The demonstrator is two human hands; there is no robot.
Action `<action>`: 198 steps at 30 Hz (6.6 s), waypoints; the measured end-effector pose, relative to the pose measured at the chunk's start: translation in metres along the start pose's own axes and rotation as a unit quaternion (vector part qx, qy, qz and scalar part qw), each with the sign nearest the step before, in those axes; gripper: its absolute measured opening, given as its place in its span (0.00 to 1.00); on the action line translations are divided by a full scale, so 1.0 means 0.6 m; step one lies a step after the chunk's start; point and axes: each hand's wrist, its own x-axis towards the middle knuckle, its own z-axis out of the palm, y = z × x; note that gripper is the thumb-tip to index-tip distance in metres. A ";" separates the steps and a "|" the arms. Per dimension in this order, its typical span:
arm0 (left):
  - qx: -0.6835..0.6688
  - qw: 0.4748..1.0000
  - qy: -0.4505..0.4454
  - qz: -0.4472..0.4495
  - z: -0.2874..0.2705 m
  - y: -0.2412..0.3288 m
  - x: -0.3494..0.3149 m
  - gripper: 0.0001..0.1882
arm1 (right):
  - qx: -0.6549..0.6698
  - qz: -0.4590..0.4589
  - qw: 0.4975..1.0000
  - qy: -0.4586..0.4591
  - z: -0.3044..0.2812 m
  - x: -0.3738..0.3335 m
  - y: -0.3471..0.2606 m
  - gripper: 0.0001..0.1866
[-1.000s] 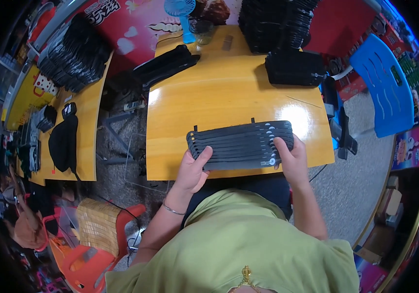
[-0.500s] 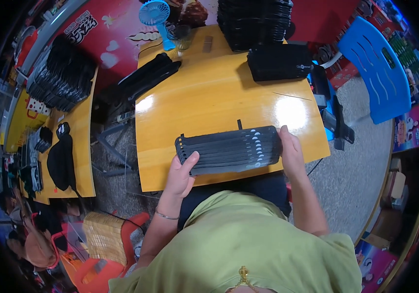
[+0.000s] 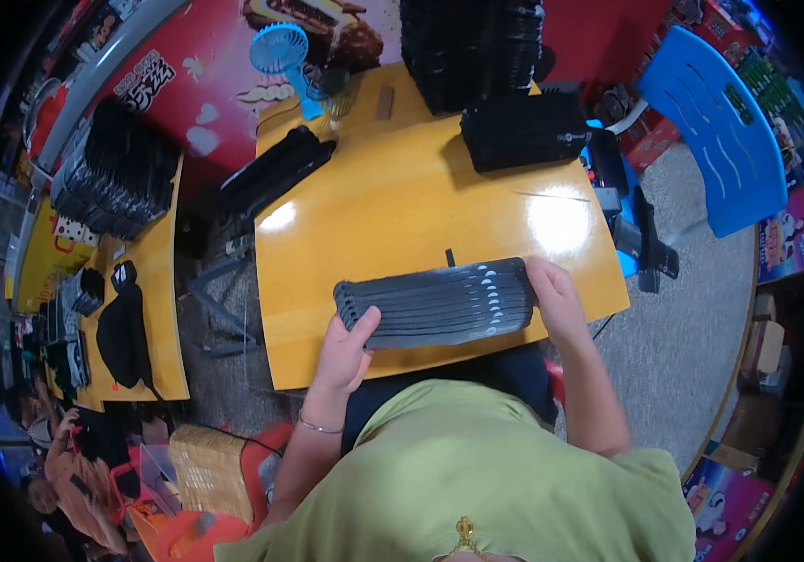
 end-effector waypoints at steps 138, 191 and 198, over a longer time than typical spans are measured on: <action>0.741 0.485 -0.066 0.459 0.266 -0.052 0.460 0.22 | -0.454 -0.291 0.827 0.159 -0.250 0.438 -0.028 0.14; 0.294 0.921 0.023 0.254 0.011 0.026 0.056 0.13 | -0.021 -0.145 0.972 -0.184 0.224 0.021 -0.004 0.33; 0.268 0.938 -0.023 0.219 0.014 0.029 0.042 0.12 | 0.019 -0.095 0.982 -0.163 0.222 0.005 -0.009 0.16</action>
